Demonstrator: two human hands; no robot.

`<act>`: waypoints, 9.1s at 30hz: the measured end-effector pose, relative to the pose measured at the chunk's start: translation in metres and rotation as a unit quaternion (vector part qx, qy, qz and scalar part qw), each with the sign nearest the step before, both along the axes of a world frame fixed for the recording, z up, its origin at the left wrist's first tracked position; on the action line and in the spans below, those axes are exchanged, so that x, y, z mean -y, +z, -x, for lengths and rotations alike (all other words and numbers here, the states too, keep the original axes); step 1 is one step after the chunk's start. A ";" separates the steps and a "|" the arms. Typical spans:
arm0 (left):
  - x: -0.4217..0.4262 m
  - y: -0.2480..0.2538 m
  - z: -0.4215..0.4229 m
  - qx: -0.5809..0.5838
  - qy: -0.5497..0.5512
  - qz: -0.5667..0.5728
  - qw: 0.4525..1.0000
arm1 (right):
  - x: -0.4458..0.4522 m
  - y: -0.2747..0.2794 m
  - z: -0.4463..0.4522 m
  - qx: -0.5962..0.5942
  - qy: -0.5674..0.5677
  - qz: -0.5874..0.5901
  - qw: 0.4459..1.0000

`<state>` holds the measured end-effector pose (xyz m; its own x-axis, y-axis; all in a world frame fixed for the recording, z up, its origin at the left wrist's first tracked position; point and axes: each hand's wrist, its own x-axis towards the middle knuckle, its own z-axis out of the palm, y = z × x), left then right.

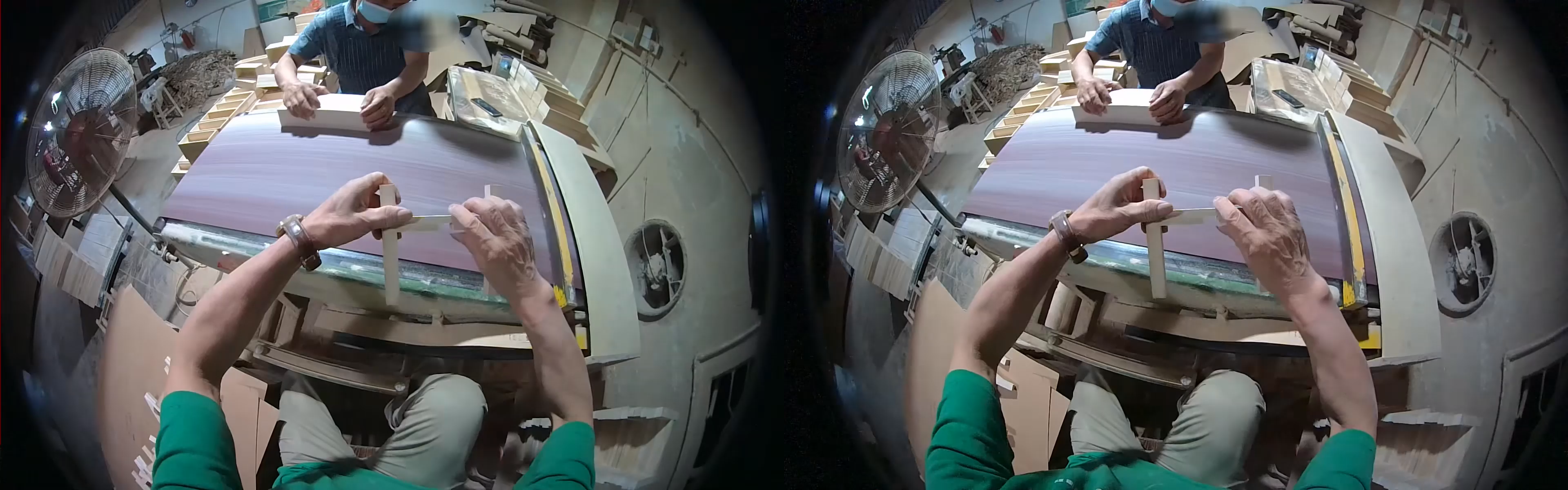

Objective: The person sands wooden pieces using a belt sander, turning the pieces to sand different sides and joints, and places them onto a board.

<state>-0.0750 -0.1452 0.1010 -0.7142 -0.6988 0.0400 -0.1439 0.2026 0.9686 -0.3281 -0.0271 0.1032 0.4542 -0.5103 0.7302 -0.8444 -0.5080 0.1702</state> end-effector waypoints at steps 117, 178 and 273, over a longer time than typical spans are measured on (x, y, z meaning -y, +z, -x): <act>0.099 -0.113 0.110 0.101 0.112 0.463 0.873 | 0.097 -0.097 0.033 0.170 0.069 -0.339 0.923; 0.012 -0.016 -0.119 -0.142 0.421 0.032 0.895 | 0.069 -0.041 -0.119 0.372 0.132 -0.142 0.908; -0.213 -0.166 -0.224 0.283 0.069 -0.039 0.956 | -0.456 -0.180 0.091 0.077 -0.635 -0.278 0.716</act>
